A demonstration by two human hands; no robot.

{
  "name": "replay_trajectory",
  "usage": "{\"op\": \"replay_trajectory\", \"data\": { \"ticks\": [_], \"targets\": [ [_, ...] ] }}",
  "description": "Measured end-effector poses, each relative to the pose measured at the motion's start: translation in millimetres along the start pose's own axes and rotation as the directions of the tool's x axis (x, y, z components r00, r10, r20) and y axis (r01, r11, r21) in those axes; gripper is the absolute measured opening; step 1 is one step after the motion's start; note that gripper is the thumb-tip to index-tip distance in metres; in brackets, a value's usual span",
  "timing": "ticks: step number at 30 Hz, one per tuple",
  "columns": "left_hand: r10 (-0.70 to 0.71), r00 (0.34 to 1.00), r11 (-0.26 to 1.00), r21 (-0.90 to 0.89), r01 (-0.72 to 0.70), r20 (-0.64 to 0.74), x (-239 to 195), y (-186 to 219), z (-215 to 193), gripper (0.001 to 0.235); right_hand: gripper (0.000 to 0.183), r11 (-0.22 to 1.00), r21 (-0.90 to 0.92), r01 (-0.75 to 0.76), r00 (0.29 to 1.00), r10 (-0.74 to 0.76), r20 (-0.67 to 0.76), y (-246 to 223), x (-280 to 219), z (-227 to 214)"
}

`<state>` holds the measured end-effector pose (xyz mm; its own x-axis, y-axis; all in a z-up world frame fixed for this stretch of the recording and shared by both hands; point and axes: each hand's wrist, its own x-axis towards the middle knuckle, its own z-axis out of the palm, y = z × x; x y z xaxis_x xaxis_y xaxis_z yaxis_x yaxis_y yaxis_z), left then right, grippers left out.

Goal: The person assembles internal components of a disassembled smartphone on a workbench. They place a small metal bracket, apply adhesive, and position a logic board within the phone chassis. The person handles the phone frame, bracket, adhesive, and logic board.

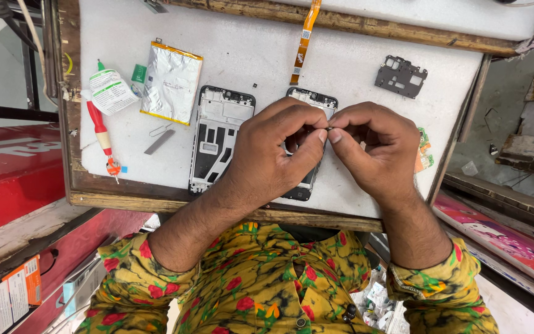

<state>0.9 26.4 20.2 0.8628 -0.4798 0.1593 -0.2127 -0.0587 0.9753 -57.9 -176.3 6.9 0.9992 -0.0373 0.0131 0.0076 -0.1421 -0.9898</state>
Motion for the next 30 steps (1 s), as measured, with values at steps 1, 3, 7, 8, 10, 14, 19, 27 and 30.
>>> {"op": "replay_trajectory", "data": {
  "ticks": [1,3,7,8,10,14,19,27,30],
  "targets": [
    [0.009,1.000,1.000,-0.001,-0.009,0.005,1,-1,0,0.014,0.013,1.000,0.007,-0.003,1.000,0.003,0.004,0,0,0],
    [0.026,1.000,1.000,-0.004,-0.026,0.015,1,-2,-1,0.014,0.013,1.000,0.014,-0.009,1.000,0.009,0.008,0,-1,-1],
    [0.041,0.999,0.999,0.033,-0.042,0.024,3,-3,-4,0.012,0.012,1.000,0.007,-0.018,1.000,0.018,-0.005,1,1,0],
    [0.050,0.999,0.997,0.051,-0.051,0.014,3,-2,-4,0.013,0.011,1.000,0.004,-0.021,1.000,0.021,-0.013,1,1,0],
    [0.043,0.999,0.998,0.054,-0.044,0.008,4,-2,-4,0.012,0.012,0.999,0.018,-0.030,0.999,0.031,-0.025,1,0,2],
    [0.004,1.000,1.000,0.004,-0.004,0.024,4,-3,-5,0.009,0.011,0.996,-0.083,-0.011,0.999,0.008,-0.039,-1,2,4],
    [-0.005,0.999,1.000,0.014,0.004,0.038,5,-5,-2,0.010,0.011,0.978,-0.208,0.004,0.996,-0.022,-0.084,-7,3,6],
    [0.005,0.999,0.999,0.048,-0.007,0.048,2,-7,2,0.013,0.010,0.927,-0.372,0.052,0.990,-0.098,-0.105,-10,3,11],
    [0.020,0.998,0.997,0.079,-0.024,0.051,4,-8,2,0.012,0.010,0.901,-0.425,0.092,0.985,-0.145,-0.095,-8,3,11]
  ]
}}
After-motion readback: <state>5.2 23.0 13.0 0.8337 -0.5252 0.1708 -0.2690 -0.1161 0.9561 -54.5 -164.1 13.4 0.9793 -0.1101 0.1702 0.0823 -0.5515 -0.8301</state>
